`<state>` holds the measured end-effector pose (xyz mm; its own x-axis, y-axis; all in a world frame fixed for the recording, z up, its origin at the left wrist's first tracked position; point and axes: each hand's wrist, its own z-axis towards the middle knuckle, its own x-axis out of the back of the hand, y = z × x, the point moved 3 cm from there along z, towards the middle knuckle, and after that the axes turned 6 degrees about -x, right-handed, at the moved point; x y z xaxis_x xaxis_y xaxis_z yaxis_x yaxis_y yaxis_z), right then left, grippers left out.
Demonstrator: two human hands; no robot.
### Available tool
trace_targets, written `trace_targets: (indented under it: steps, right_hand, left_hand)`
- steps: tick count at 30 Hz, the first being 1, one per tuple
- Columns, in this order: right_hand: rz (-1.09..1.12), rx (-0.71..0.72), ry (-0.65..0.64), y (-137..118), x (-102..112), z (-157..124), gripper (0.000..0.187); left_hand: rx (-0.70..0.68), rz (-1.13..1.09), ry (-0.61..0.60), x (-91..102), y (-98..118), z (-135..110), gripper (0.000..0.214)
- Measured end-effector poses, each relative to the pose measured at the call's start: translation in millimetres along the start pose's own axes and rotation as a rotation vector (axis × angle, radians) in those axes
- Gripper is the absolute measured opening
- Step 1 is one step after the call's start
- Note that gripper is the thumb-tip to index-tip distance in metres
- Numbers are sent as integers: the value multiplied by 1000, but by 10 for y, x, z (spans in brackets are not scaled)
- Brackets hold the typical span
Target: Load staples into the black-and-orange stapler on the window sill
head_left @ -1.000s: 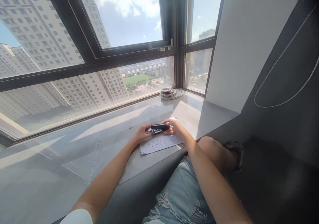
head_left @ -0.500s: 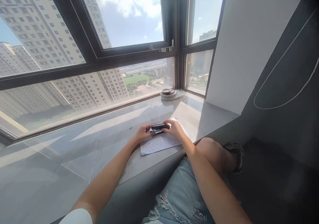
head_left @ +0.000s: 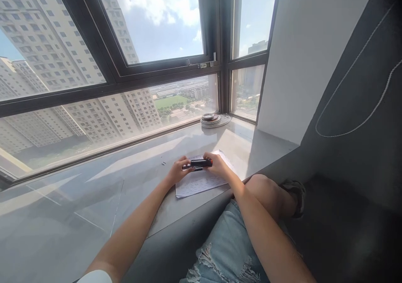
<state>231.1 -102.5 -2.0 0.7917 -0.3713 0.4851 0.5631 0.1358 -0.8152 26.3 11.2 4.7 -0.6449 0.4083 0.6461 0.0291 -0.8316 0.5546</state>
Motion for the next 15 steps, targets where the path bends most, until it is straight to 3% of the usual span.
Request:
trace_targets:
  steps: [4, 7, 12, 15]
  right_hand:
    - [349, -70, -16, 2, -4, 51, 36]
    - [623, -147, -55, -4, -46, 71, 38]
    - [814, -212, -122, -48, -92, 39, 32]
    - [882, -293, -189, -29, -118, 9, 39]
  left_hand:
    - [-60, 8, 119, 41, 84, 21, 22]
    - [-42, -36, 144, 22, 117, 30, 24]
    - [-5, -50, 200, 2, 148, 28, 23]
    - [11, -24, 198, 2, 147, 30, 23]
